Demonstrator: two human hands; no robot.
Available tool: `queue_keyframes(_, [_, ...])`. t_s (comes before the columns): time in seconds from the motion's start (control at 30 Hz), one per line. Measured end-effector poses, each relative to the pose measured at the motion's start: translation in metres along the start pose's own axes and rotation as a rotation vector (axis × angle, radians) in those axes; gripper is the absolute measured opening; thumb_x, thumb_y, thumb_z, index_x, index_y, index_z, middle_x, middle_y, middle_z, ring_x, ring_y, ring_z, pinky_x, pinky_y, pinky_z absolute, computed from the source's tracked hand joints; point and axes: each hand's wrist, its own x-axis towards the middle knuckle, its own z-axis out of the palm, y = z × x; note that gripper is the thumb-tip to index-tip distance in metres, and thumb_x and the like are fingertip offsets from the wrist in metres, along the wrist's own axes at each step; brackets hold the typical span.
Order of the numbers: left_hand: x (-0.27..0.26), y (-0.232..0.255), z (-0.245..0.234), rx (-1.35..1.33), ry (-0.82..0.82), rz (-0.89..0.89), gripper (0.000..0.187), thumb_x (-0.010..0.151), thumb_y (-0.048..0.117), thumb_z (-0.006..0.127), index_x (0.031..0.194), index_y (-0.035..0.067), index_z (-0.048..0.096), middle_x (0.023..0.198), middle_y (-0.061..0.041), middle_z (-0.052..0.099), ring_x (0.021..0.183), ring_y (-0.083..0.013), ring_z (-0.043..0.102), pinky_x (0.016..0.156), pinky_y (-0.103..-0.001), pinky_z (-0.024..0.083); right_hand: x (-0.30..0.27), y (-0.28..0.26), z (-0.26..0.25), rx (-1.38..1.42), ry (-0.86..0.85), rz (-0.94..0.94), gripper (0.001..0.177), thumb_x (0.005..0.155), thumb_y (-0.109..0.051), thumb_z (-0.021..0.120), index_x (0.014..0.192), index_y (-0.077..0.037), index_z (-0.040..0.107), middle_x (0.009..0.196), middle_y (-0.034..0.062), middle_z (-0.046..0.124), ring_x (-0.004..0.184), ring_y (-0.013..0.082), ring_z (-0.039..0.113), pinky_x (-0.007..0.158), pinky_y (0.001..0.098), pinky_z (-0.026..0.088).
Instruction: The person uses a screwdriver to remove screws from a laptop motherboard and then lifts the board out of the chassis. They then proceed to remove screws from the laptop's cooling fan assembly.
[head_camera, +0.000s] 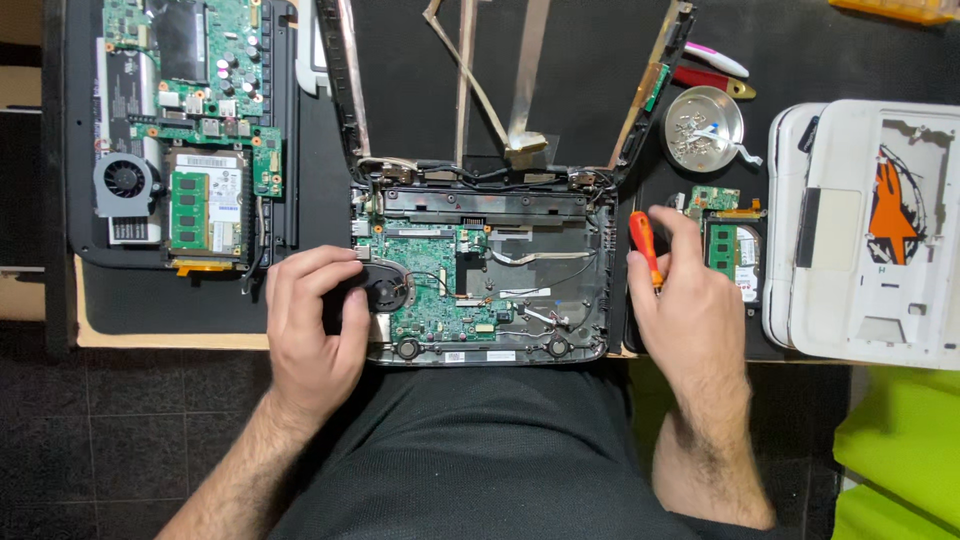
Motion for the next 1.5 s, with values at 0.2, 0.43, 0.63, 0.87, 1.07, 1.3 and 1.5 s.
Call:
queue_keyframes(0.2, [0.002, -0.001, 0.003, -0.057, 0.029, -0.024, 0.021, 0.113, -0.007, 0.076, 0.131, 0.001, 0.081, 0.132, -0.019, 0.081, 0.123, -0.0471, 0.078, 0.11, -0.06, 0.062, 0.002, 0.011, 0.008, -0.21, 0.105, -0.157, 0.047, 0.117, -0.025, 0.087, 0.16, -0.011, 0.075, 0.125, 0.0126, 0.076, 0.102, 0.046, 0.087, 0.084, 0.0641, 0.071])
queue_keyframes(0.43, [0.003, -0.001, 0.006, -0.062, 0.017, -0.024, 0.016, 0.114, 0.003, 0.078, 0.13, 0.004, 0.081, 0.131, -0.017, 0.079, 0.121, -0.0454, 0.078, 0.109, -0.059, 0.062, 0.003, -0.053, 0.026, 0.119, -0.119, -0.756, 0.042, 0.099, -0.007, 0.089, 0.14, -0.016, 0.087, 0.133, 0.0083, 0.088, 0.116, 0.0363, 0.081, 0.102, 0.0541, 0.067])
queue_keyframes(0.63, [0.008, 0.003, 0.005, -0.041, -0.022, -0.011, 0.023, 0.111, 0.007, 0.084, 0.134, 0.007, 0.082, 0.133, -0.016, 0.077, 0.123, -0.0456, 0.075, 0.111, -0.061, 0.06, 0.008, -0.061, 0.053, 0.075, -0.142, -0.794, 0.039, 0.107, -0.01, 0.081, 0.144, -0.019, 0.084, 0.123, 0.0053, 0.084, 0.113, 0.0309, 0.078, 0.104, 0.0479, 0.065])
queue_keyframes(0.87, [0.025, 0.024, 0.02, 0.338, -0.275, 0.112, 0.03, 0.103, 0.026, 0.088, 0.132, 0.026, 0.082, 0.158, -0.002, 0.069, 0.144, -0.0346, 0.054, 0.119, -0.053, 0.04, 0.014, -0.048, 0.057, 0.159, -0.268, -0.675, 0.023, 0.116, -0.041, 0.077, 0.122, -0.021, 0.088, 0.087, 0.0012, 0.081, 0.095, 0.0271, 0.079, 0.101, 0.0452, 0.064])
queue_keyframes(1.07, [0.023, 0.011, 0.026, 0.224, -0.174, 0.079, 0.016, 0.113, 0.033, 0.087, 0.106, 0.023, 0.076, 0.141, 0.003, 0.074, 0.135, -0.0316, 0.062, 0.114, -0.051, 0.044, 0.014, -0.053, 0.047, 0.024, -0.238, -0.686, 0.021, 0.107, -0.03, 0.084, 0.125, -0.019, 0.086, 0.085, 0.0023, 0.08, 0.091, 0.0274, 0.08, 0.092, 0.0453, 0.063])
queue_keyframes(1.3, [0.014, 0.003, 0.03, 0.123, -0.038, 0.052, 0.019, 0.118, 0.028, 0.084, 0.102, 0.019, 0.077, 0.134, -0.001, 0.077, 0.126, -0.0363, 0.07, 0.107, -0.049, 0.053, 0.009, -0.053, 0.047, -0.067, -0.23, -0.729, 0.038, 0.092, -0.02, 0.092, 0.129, -0.017, 0.083, 0.111, 0.004, 0.081, 0.112, 0.029, 0.079, 0.1, 0.0478, 0.062])
queue_keyframes(1.5, [0.016, 0.005, 0.027, 0.065, -0.041, 0.023, 0.015, 0.118, 0.022, 0.082, 0.105, 0.016, 0.077, 0.136, -0.006, 0.077, 0.132, -0.0418, 0.073, 0.111, -0.052, 0.056, 0.011, -0.053, 0.044, 0.009, -0.186, -0.811, 0.037, 0.094, -0.013, 0.092, 0.13, -0.015, 0.085, 0.11, 0.0045, 0.083, 0.109, 0.0296, 0.081, 0.094, 0.0457, 0.061])
